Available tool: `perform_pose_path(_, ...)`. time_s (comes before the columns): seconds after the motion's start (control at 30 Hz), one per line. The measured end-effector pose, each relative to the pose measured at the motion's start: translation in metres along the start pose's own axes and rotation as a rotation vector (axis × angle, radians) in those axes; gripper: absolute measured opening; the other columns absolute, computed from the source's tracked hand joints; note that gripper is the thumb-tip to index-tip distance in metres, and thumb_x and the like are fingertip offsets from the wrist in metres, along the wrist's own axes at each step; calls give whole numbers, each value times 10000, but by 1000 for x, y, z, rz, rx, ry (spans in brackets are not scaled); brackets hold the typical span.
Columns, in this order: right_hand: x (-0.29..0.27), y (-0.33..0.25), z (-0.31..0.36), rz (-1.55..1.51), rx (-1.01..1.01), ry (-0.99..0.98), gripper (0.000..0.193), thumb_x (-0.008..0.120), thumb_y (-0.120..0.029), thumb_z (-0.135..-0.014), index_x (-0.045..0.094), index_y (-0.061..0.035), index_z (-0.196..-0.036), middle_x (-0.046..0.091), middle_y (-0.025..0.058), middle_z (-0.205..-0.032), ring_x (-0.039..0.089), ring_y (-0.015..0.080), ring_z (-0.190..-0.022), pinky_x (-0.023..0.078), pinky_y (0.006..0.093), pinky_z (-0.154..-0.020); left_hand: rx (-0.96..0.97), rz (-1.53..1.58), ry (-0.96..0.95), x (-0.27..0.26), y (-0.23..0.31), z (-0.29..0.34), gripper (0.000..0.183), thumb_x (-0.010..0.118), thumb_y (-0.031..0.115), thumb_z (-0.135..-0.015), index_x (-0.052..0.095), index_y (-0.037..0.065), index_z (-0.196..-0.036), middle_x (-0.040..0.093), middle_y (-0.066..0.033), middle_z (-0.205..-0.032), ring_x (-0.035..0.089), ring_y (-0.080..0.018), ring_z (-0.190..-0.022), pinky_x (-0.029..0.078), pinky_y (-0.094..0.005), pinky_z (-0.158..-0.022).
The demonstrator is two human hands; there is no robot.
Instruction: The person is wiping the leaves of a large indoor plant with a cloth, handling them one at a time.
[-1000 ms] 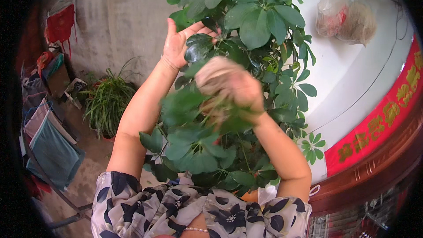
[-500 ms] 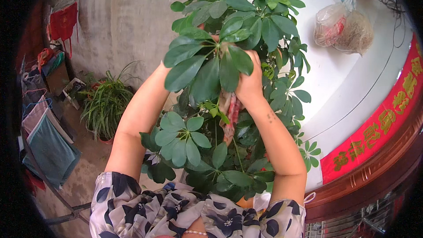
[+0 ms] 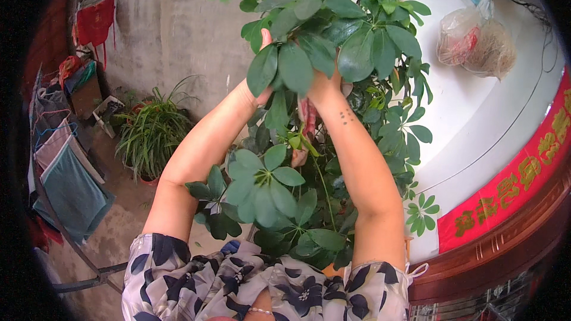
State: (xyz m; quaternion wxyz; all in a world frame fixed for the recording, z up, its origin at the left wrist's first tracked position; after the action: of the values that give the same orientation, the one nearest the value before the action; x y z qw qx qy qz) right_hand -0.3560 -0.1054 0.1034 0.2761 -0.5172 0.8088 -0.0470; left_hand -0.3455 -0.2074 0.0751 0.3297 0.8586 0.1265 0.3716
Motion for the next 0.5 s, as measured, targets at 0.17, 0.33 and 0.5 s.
perform_pose_path(0.17,-4,-1,-1,-285,303,-193,379,534,-234,-899,537,3,-1195,580,64,-1160,537,135,-1048,405,261,-917,104,-244,34,-10,-3,9,711,290,637,-893,369,101,-1353,531,-44,-1216,525,-166,-1076,415,-346,-950)
perform_pose_path(0.33,-25,22,11,-13,26,-386,381,547,-171,-856,517,-69,-1221,560,118,-1161,515,244,-1054,401,333,-918,-129,371,-134,-28,-19,3,573,424,499,-900,424,58,-1265,540,-72,-1177,530,-165,-1037,429,-331,-924)
perform_pose_path(0.5,-38,-52,27,450,-207,-357,210,569,-184,-839,622,-78,-1011,635,125,-895,570,286,-828,450,379,-765,-138,422,-98,-29,-26,7,399,495,374,-893,518,40,-1109,579,-79,-1071,561,-157,-932,470,-313,-836)
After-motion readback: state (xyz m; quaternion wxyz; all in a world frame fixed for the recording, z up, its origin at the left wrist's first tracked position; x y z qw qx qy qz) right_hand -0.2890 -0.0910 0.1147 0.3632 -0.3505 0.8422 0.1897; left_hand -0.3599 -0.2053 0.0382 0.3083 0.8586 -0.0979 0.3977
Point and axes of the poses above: each hand's wrist, its own z-axis away from the middle knuckle, its own x-axis out of the palm, y = z × x, the point moved 6 cm from there along -z, towards the middle knuckle
